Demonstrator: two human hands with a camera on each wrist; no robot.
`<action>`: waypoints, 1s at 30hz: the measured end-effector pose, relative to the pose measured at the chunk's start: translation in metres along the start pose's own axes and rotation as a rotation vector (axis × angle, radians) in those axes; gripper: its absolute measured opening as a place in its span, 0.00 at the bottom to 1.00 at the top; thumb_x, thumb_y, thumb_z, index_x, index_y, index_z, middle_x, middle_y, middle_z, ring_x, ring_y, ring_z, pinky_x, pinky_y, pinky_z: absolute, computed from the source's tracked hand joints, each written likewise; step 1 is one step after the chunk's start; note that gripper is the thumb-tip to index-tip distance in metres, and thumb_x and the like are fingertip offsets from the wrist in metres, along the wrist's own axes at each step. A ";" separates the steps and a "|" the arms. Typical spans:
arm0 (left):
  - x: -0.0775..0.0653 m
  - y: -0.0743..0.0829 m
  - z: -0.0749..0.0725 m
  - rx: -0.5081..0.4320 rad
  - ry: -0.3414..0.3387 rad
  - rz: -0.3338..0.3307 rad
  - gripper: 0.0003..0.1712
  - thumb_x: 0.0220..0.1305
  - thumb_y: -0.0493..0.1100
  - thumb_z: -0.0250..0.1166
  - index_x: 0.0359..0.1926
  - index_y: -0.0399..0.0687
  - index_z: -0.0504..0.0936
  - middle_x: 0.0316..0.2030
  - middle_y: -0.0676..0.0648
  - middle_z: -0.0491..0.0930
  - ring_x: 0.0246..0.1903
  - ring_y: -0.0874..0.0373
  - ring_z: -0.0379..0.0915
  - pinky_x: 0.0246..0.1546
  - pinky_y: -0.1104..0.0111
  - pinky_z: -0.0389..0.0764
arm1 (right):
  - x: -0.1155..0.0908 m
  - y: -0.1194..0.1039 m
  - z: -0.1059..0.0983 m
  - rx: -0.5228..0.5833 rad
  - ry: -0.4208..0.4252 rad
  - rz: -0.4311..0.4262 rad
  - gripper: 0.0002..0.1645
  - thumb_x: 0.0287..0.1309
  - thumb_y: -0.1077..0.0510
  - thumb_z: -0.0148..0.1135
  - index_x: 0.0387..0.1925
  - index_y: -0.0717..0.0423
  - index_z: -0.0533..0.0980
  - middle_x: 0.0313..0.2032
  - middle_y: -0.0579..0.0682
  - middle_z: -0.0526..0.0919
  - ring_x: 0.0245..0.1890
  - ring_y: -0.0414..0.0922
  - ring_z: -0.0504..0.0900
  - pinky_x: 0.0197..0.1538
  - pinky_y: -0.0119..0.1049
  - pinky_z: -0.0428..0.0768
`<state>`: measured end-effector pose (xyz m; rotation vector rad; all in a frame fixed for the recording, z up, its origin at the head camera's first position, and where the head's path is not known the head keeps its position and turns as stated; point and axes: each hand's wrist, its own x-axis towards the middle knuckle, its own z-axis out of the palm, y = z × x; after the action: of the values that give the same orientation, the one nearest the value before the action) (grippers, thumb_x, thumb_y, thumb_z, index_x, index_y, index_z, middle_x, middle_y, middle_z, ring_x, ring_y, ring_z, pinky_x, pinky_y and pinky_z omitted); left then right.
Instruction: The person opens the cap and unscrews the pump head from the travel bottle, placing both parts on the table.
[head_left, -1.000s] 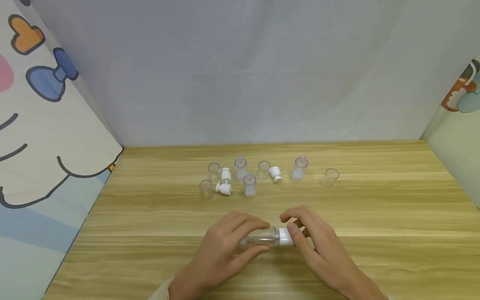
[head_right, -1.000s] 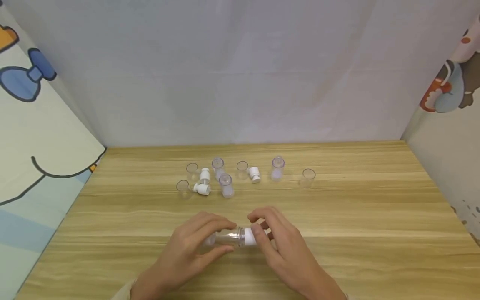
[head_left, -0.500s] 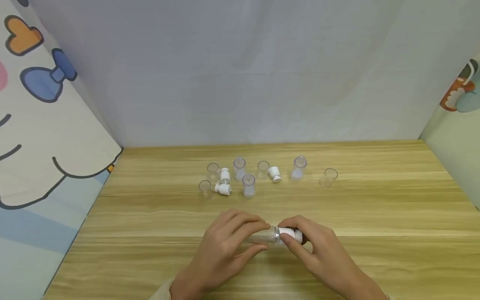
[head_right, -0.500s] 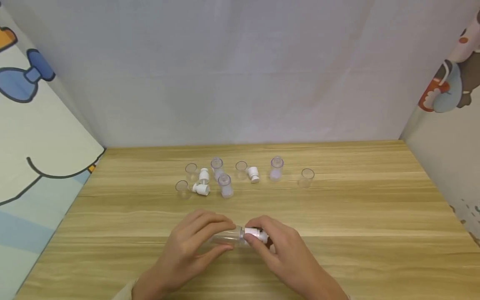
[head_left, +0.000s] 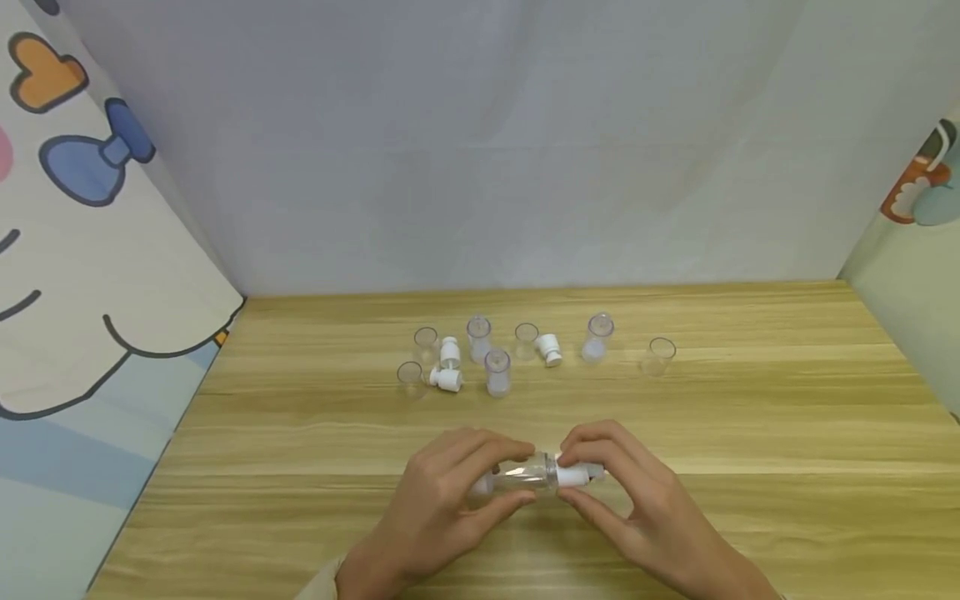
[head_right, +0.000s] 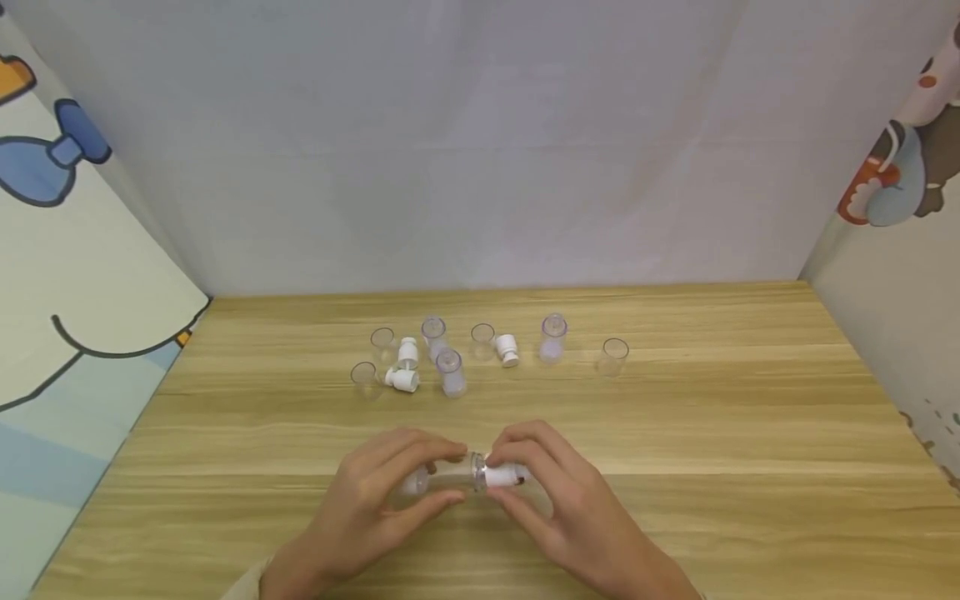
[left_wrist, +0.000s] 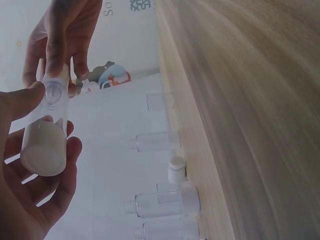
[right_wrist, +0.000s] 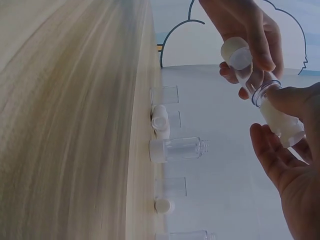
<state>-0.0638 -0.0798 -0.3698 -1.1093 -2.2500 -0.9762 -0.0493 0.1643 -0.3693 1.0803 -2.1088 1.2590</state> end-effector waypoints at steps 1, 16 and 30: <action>0.000 0.000 0.000 -0.007 -0.007 -0.002 0.18 0.64 0.51 0.76 0.52 0.53 0.86 0.45 0.56 0.89 0.40 0.64 0.84 0.44 0.75 0.83 | 0.000 0.000 0.000 -0.001 0.000 -0.009 0.15 0.73 0.51 0.63 0.47 0.61 0.79 0.48 0.53 0.80 0.49 0.41 0.80 0.61 0.21 0.77; -0.004 -0.002 -0.003 -0.044 -0.058 -0.040 0.17 0.67 0.51 0.73 0.53 0.53 0.86 0.45 0.56 0.89 0.36 0.66 0.81 0.40 0.81 0.80 | -0.001 0.001 -0.003 -0.027 -0.035 0.008 0.15 0.75 0.49 0.60 0.44 0.58 0.78 0.49 0.50 0.80 0.50 0.41 0.79 0.63 0.21 0.77; -0.006 -0.002 -0.008 -0.033 -0.021 -0.027 0.18 0.67 0.50 0.73 0.54 0.50 0.85 0.46 0.55 0.88 0.39 0.65 0.82 0.44 0.78 0.83 | 0.002 0.007 -0.010 -0.063 -0.048 0.039 0.19 0.74 0.45 0.60 0.48 0.58 0.78 0.49 0.47 0.83 0.50 0.39 0.82 0.62 0.20 0.77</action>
<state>-0.0612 -0.0898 -0.3688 -1.1108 -2.2788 -1.0211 -0.0559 0.1744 -0.3670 1.0569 -2.1999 1.1866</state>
